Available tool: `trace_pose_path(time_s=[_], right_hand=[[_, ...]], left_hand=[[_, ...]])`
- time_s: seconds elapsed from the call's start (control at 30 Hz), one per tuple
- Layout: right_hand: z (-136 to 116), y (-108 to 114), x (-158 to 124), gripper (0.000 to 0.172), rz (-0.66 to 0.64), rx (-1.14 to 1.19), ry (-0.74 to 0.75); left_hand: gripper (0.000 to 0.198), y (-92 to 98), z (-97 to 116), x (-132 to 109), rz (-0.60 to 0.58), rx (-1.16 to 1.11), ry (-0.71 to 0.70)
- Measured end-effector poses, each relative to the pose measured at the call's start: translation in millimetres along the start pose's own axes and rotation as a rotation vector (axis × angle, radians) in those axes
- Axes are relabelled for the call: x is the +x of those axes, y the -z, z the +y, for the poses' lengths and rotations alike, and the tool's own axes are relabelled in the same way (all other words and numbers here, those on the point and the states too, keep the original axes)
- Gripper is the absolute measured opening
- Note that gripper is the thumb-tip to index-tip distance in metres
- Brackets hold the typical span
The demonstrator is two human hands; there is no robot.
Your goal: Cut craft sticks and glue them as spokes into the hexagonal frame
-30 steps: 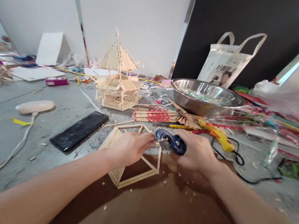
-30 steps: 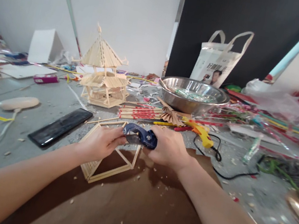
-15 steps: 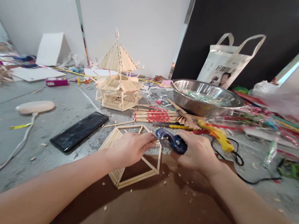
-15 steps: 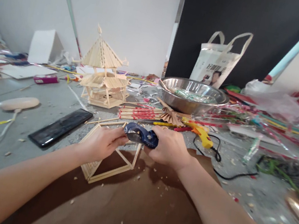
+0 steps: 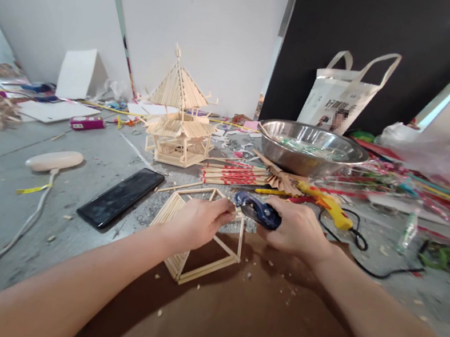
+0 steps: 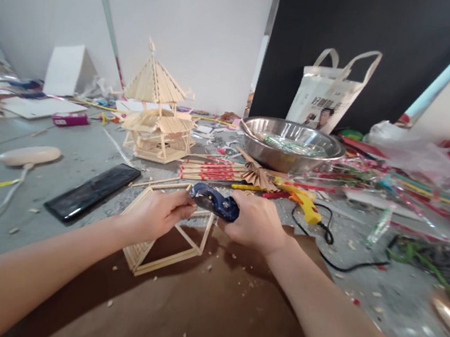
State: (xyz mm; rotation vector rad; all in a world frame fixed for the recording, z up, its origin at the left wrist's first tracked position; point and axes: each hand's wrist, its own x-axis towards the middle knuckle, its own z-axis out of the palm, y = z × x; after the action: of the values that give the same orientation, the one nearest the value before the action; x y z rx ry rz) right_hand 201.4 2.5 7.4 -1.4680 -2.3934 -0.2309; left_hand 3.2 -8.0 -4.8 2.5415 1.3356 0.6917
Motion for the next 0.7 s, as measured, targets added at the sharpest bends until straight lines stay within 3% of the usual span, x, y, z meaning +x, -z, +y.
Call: trace_pose_path(time_s=[0.7], right_hand=[[-0.2,-4.1,0.0,0.02,-0.015,-0.042,-0.022]], left_hand=[[0.023,1.9,0.5,1.3,-0.053,0.045,0.07]])
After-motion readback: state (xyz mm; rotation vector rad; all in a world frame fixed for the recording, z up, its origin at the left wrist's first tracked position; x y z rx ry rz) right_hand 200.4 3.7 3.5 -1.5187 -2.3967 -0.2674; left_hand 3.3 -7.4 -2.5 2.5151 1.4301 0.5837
